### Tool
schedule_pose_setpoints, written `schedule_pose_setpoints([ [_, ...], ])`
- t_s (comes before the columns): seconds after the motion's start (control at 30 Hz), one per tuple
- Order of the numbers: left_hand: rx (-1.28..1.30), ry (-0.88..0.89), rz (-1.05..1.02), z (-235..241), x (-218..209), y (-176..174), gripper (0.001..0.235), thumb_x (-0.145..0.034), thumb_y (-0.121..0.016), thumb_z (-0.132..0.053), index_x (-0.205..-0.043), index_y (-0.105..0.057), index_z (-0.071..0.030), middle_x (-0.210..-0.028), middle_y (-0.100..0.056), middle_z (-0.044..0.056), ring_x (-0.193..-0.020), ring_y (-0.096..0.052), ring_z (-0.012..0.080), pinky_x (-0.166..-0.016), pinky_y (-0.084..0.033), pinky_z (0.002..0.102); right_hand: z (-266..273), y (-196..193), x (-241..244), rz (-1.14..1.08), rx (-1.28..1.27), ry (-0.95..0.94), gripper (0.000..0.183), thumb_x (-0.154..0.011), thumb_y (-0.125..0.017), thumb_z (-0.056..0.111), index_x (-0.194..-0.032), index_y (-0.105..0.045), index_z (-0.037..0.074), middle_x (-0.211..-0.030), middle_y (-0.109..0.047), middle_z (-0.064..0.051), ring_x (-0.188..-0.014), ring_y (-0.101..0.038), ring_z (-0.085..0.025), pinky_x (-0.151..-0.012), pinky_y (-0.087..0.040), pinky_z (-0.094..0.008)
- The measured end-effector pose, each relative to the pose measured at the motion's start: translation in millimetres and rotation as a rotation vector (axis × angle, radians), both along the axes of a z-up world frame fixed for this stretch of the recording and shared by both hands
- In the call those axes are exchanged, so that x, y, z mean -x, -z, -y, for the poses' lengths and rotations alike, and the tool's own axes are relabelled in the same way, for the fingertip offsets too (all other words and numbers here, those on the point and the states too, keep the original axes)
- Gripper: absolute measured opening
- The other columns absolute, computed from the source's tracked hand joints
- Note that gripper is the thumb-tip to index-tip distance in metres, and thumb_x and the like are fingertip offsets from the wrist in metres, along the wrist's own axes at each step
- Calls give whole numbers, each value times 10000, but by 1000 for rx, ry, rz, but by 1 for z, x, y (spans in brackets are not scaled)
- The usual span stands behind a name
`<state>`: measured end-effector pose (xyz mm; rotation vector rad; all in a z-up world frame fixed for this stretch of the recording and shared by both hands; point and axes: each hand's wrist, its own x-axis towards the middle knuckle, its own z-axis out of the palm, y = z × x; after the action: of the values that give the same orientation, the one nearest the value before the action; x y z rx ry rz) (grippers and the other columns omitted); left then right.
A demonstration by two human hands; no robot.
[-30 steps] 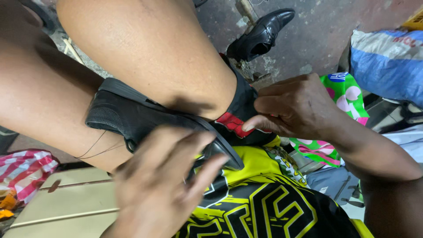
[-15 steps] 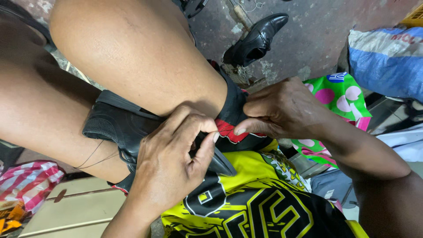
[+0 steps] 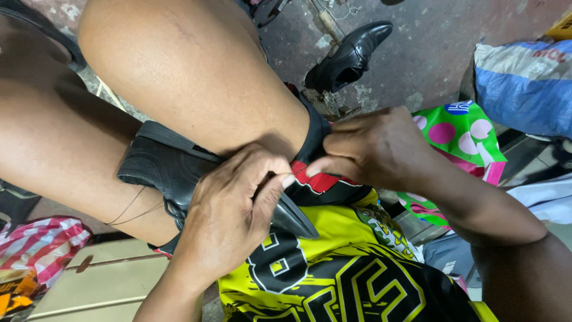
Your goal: The person sits on the floor and sews a black shoe using a needle and thread. They repeatedly insert the needle into the shoe's upper and pull the thread through to stitch the material.
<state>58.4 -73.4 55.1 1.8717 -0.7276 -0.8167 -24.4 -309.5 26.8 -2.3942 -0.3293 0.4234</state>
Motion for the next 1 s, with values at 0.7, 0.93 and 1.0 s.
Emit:
schedule_pose_setpoints([
  [0.7,188,-17,-713,-37,4,7,563,-935,-590,41,-1474,-497,-90,-1108,-775,42,-777,-750,104,-708,-626,270,-17,-23,30,-843,-1181,442,99,-968,-625,112,-947,-635,16,-856,-632,-41,-768,-604,-112,-702,-470,-246],
  [0.93,13,53,-376,-17,2,-5,930,-724,-894,-91,-1523,-423,-170,-825,-593,40,-648,-603,131,-542,-553,248,-39,-23,12,-604,-462,232,154,-923,-767,243,-1022,-732,130,-714,-641,-18,-589,-586,-107,-547,-422,-296],
  [1.0,30,12,-414,-18,4,-5,990,-712,-889,-79,-1550,-368,-156,-887,-579,27,-657,-618,115,-539,-569,238,-49,-23,7,-422,-266,154,179,-899,-785,260,-1035,-729,159,-771,-658,-21,-599,-626,-133,-534,-458,-310],
])
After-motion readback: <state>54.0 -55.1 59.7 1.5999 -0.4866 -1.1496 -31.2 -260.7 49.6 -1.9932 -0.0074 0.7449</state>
